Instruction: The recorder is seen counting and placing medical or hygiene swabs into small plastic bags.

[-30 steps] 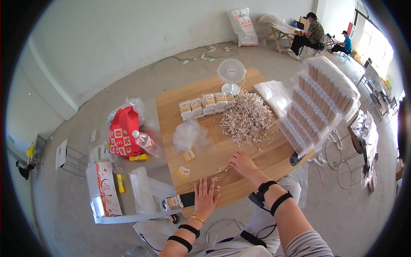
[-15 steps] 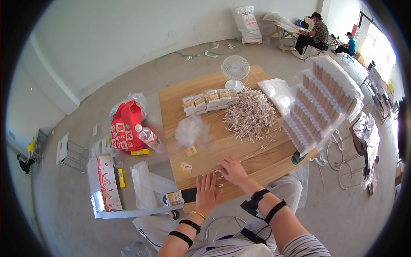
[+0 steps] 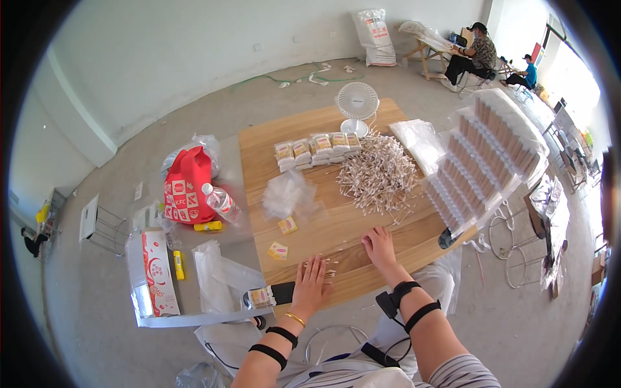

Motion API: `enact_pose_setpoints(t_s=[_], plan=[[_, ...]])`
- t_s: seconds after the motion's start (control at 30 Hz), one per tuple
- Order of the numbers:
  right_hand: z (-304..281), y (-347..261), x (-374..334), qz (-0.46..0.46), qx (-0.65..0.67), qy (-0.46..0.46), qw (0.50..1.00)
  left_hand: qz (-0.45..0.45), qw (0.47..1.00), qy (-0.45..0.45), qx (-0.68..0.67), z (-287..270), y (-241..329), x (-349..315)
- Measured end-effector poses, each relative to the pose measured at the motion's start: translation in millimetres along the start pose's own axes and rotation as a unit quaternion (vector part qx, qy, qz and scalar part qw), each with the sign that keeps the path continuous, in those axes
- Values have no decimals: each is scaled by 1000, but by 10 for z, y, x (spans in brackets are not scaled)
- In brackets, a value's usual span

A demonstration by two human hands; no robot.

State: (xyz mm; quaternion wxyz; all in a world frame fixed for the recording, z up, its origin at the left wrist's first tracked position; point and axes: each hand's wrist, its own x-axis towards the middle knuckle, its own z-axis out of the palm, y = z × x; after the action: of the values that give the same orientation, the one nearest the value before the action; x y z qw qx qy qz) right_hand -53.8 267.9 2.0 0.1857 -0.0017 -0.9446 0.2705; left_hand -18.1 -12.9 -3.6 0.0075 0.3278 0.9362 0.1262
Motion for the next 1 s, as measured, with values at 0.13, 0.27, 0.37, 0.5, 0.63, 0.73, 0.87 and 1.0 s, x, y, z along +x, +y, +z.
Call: enact_pose_setpoints(t_s=[0.13,0.27,0.37,0.5,0.63,0.73,0.87,1.0], plan=[[244,-187,107,-31,-6,13,999,4,1000,5,-18,-23,27,-58],[534,-671,36,-67,68,-54,994,2,999,18,-36,-42,45,-37],[522,-826,-103,-77,100,-85,988,-14,997,15,-70,-109,49,-9],[248,-624,-52,-26,60,0,998,-19,999,-3,-29,-94,-25,-31],[-114,243,42,59,-128,89,986,-14,999,-11,-35,-161,62,31],[-198,352,110,99,-101,34,989,-3,999,6,-49,-121,42,22],[287,-127,182,1,-30,2,1000,16,999,19,-48,6,2,-24],[594,-814,13,-65,59,-55,995,12,993,48,-105,-31,28,-20]])
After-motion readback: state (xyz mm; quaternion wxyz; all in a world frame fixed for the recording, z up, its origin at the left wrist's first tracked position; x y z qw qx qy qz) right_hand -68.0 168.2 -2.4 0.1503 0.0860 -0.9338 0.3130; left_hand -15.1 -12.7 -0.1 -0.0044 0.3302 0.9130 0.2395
